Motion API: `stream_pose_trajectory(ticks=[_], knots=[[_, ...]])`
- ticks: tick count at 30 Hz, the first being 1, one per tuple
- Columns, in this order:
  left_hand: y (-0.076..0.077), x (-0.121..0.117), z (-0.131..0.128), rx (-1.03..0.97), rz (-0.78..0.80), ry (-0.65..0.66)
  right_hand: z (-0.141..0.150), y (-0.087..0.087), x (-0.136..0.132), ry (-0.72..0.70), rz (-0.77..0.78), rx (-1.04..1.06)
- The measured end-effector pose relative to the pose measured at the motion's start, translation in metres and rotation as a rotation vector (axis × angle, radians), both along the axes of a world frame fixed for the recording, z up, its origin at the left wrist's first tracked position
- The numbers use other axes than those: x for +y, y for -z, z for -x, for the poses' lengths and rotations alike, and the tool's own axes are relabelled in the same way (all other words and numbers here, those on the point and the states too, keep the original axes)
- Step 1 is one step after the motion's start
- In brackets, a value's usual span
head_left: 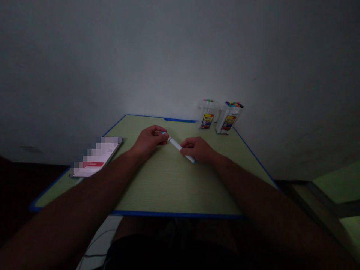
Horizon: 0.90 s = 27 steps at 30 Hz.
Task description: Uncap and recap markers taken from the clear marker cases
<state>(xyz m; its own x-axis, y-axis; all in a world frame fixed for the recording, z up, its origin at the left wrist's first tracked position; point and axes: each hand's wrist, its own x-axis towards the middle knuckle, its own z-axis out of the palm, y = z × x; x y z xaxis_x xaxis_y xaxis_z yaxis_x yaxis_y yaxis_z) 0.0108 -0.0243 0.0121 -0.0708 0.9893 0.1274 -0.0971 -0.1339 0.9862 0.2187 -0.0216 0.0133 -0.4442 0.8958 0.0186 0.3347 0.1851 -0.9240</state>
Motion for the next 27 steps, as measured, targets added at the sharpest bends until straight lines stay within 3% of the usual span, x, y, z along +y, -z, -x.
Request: stream_pose_trajectory(ticks=[15, 23, 27], knots=[[-0.006, -0.009, -0.006, -0.066, -0.143, 0.126, -0.003, 0.007, 0.009, 0.035, -0.26, 0.026], [-0.008, -0.011, -0.009, -0.074, -0.181, 0.17, -0.004, 0.008, 0.01, 0.027, -0.26, 0.046], [-0.009, -0.01, -0.01, -0.085, -0.111, 0.117, -0.003, 0.006, 0.008, 0.031, -0.162, 0.085]])
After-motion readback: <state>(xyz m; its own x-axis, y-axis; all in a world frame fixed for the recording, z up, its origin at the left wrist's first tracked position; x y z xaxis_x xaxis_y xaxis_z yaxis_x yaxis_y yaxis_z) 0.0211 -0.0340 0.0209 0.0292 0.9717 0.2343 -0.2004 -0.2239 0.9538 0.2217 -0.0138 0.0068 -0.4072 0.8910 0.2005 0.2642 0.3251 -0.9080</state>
